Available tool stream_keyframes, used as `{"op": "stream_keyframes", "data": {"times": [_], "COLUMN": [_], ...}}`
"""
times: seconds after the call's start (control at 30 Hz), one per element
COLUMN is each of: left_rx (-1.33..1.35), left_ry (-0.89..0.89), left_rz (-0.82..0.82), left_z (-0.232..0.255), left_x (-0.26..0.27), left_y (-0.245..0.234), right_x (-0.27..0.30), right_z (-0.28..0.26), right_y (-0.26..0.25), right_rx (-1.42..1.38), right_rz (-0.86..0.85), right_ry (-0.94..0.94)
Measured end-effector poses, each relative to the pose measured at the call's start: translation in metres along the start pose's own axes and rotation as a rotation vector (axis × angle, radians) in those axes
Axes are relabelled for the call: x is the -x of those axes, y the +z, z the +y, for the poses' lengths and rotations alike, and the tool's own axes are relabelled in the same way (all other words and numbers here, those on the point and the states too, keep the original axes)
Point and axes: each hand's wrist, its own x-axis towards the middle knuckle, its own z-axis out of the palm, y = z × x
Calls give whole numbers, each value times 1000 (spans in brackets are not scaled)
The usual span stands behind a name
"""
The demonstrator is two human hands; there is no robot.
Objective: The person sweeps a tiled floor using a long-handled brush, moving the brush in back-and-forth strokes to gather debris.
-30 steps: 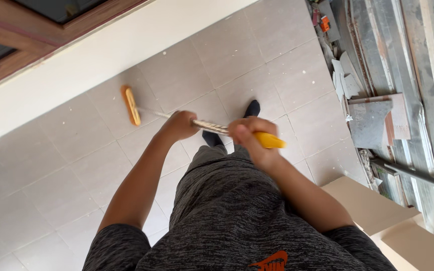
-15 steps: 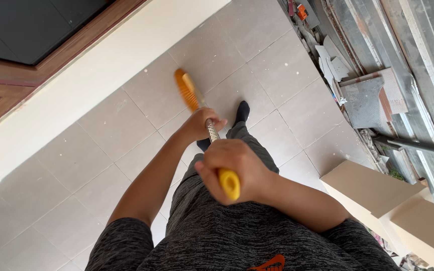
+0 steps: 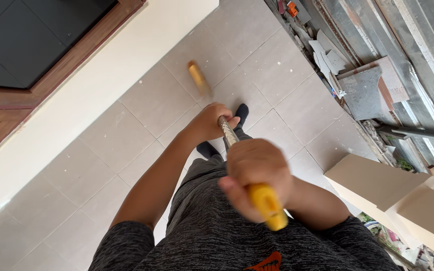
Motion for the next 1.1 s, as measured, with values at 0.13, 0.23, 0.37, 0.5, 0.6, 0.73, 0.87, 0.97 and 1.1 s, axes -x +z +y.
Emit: {"op": "stream_keyframes", "data": {"times": [0.13,0.23,0.37,0.5,0.6,0.73,0.87,0.97,1.1], "left_rx": [-10,-67,-115,-76,-21,47,71,107,0], "left_ry": [-263,-396,-422,-397,-284,-15,85,141,90], "left_rz": [-44,-9,95,82,140,269,304,293,208], "left_z": [-2,-28,-66,-83,-83,-83,-66,-35,19], "left_x": [8,6,-10,-52,-94,-155,-205,-229,-240], "left_y": [-16,-24,-29,-25,-15,-3,8,6,2], "right_x": [7,14,8,-16,-41,-66,-82,-87,-85], "right_z": [37,72,111,110,103,103,107,105,90], "right_y": [-24,-36,-35,-47,-71,-102,-111,-131,-181], "right_rx": [-229,-336,-309,-23,80,140,162,179,164], "right_rz": [145,160,164,-18,-54,-134,-263,-236,-92], "right_ry": [52,172,336,416,308,230,91,38,-73]}}
